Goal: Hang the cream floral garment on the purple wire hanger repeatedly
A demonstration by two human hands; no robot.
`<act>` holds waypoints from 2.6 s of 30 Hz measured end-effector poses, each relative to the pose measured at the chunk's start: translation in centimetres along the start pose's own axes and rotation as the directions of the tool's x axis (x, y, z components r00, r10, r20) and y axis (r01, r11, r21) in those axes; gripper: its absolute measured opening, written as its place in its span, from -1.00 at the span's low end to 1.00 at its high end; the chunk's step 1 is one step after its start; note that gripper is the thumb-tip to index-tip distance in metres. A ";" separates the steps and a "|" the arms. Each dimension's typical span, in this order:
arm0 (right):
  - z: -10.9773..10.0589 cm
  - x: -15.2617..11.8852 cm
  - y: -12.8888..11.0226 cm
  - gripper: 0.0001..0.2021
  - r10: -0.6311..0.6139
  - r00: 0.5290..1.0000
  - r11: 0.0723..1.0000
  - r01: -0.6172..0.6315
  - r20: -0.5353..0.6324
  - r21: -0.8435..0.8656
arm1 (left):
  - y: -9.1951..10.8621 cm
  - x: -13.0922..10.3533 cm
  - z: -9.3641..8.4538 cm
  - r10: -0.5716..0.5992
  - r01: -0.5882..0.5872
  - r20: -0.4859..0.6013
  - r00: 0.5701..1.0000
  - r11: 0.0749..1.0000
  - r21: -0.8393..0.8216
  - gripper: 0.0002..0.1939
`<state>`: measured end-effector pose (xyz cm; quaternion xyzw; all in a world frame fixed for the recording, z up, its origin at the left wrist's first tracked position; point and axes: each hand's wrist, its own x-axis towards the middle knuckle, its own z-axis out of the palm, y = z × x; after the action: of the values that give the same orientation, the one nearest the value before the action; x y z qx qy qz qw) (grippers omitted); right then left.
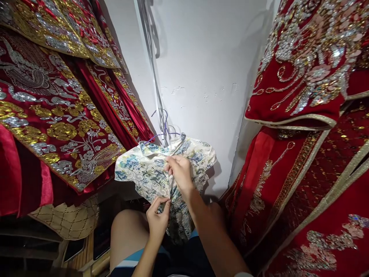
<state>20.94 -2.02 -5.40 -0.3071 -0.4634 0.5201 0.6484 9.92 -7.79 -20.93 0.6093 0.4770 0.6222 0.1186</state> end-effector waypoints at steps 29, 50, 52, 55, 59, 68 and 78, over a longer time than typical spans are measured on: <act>0.5 1.3 -3.2 -0.76 -0.113 0.981 0.993 0.114 0.155 0.001 | 9.1 14.8 0.2 0.236 -0.235 0.078 0.969 0.972 -0.017 -0.94; -1.8 1.8 0.6 -0.81 -0.157 0.987 0.956 0.161 0.038 -0.245 | 14.2 20.4 -4.9 0.496 -0.495 0.025 0.868 0.861 0.112 -0.82; -1.5 1.4 0.1 -0.81 -0.170 0.982 0.969 0.182 0.080 -0.167 | 13.9 20.7 -5.1 0.462 -0.501 0.262 0.848 0.859 0.107 -0.82; -1.0 1.7 -1.3 -0.78 -0.193 0.974 0.965 0.211 0.122 -0.155 | 12.6 20.8 -4.2 0.439 -0.547 0.468 0.767 0.829 0.117 -0.81; -0.7 2.7 -1.1 -0.77 -0.205 0.973 0.950 0.223 0.103 -0.219 | 11.8 20.6 -2.7 0.479 -0.595 0.445 0.757 0.786 0.168 -0.78; -2.5 1.0 4.5 -0.82 -0.013 0.999 0.978 0.023 0.049 -0.210 | 9.8 24.0 -7.3 0.379 -0.379 -0.028 0.925 0.925 0.020 -0.76; -1.6 -2.3 4.2 -0.83 -0.004 0.988 0.982 0.032 0.151 -0.187 | -0.5 21.1 -10.1 -0.226 0.160 -0.176 0.958 0.932 -0.326 -0.70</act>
<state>20.73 -3.00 -10.36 -0.3231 -0.5610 0.4895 0.5842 -3.92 3.33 -5.71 0.4640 0.4415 0.7352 0.2220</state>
